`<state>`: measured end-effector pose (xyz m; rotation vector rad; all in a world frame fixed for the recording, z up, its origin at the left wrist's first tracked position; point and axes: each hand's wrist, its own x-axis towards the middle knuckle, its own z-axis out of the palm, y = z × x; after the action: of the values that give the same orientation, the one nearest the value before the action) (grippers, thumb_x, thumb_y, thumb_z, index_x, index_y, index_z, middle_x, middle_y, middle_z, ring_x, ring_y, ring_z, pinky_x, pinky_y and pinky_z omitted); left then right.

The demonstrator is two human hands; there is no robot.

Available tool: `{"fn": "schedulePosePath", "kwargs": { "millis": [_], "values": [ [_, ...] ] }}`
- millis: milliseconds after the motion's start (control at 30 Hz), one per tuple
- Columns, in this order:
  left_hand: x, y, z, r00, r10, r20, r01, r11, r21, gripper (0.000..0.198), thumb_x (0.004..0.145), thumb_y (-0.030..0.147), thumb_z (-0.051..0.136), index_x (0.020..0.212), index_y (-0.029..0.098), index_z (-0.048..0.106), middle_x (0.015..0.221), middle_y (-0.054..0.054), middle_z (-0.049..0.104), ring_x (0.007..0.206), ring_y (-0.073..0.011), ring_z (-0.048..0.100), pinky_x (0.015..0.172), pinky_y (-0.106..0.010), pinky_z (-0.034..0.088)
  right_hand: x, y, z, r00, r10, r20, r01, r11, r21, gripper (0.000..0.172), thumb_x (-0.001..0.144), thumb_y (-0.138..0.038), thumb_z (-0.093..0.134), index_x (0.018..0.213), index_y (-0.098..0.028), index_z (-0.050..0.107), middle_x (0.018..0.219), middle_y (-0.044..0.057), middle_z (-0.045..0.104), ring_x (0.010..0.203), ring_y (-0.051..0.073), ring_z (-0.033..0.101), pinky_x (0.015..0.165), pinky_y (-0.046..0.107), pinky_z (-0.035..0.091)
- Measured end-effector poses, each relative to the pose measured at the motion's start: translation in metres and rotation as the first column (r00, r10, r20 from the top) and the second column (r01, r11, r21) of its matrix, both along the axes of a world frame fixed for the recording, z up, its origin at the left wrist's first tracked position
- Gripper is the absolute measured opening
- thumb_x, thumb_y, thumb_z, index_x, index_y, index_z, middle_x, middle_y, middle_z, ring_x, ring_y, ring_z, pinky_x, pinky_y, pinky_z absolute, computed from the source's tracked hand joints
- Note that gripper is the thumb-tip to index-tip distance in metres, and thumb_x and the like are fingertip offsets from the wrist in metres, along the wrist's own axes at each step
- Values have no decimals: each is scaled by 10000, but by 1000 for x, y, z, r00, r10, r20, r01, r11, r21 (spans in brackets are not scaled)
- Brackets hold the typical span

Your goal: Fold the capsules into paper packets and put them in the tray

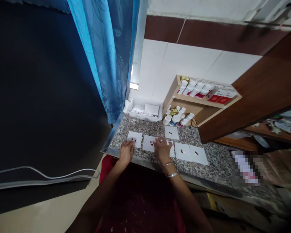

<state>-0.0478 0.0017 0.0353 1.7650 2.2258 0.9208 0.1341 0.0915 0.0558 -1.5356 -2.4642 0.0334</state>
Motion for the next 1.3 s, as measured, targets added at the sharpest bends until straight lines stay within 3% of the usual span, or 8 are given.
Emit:
{"fn": "schedulePosePath", "kwargs": {
  "millis": [133, 233, 467, 767, 900, 1067, 1167, 1300],
  "values": [
    [20, -11, -9, 984, -140, -113, 136, 990, -36, 307, 849, 287, 414, 1088, 186, 578, 1176, -74, 565, 1136, -208, 469, 973, -373, 383, -9, -39, -13, 988, 155, 16, -155, 988, -8, 327, 908, -300, 309, 1130, -190, 523, 1181, 128, 552, 1167, 259, 399, 922, 506, 205],
    [28, -12, -15, 958, -229, -169, 216, 972, -92, 365, 852, 301, 409, 1181, 179, 508, 1278, -80, 479, 1249, -225, 341, 1014, -404, 333, -10, -54, -25, 985, 166, 38, -165, 986, -20, 358, 904, -335, 312, 1171, -190, 502, 1229, 143, 513, 1190, 273, 381, 917, 507, 231],
    [38, -11, -25, 940, -267, -211, 225, 953, -204, 418, 855, 311, 403, 1242, 159, 441, 1312, -103, 435, 1272, -243, 298, 1021, -420, 303, -3, -53, -37, 990, 113, 87, -103, 988, -115, 399, 897, -377, 310, 1210, -192, 474, 1285, 137, 462, 1217, 291, 346, 931, 564, 189],
    [55, -17, -25, 938, -276, -211, 231, 949, -213, 399, 859, 315, 403, 1218, 155, 466, 1299, -99, 452, 1250, -258, 333, 1016, -426, 295, 8, -50, -36, 993, 98, 69, -93, 993, -79, 358, 907, -309, 298, 1184, -189, 490, 1261, 137, 487, 1208, 277, 353, 930, 563, 161],
    [53, -26, -21, 934, -292, -207, 249, 945, -214, 370, 855, 299, 416, 1190, 162, 494, 1262, -93, 494, 1221, -250, 379, 1020, -430, 296, 5, -48, -33, 972, 231, 50, -231, 973, -15, 324, 906, -239, 313, 1164, -195, 503, 1246, 131, 503, 1202, 250, 364, 947, 522, 147],
    [39, -36, -19, 936, -247, -250, 227, 968, -106, 330, 863, 244, 400, 1162, 162, 513, 1283, -99, 470, 1238, -216, 360, 1031, -411, 301, -1, -46, -32, 880, 469, 72, -473, 879, 58, 288, 880, -180, 385, 1133, -193, 522, 1222, 121, 525, 1185, 235, 382, 940, 476, 188],
    [26, -39, -21, 942, -204, -265, 182, 978, -106, 315, 861, 225, 403, 1145, 159, 522, 1278, -99, 475, 1223, -217, 380, 1022, -411, 315, -5, -41, -31, 845, 527, 96, -534, 842, 77, 281, 877, -155, 388, 1115, -199, 531, 1212, 108, 535, 1165, 229, 402, 932, 472, 209],
    [12, -38, -24, 945, -242, -221, 210, 964, -161, 291, 852, 229, 430, 1116, 172, 540, 1234, -74, 520, 1196, -203, 412, 1019, -381, 321, -10, -32, -30, 806, 577, 130, -588, 806, 68, 268, 871, -139, 397, 1082, -207, 548, 1200, 95, 545, 1147, 231, 418, 922, 475, 219]
  ]
}}
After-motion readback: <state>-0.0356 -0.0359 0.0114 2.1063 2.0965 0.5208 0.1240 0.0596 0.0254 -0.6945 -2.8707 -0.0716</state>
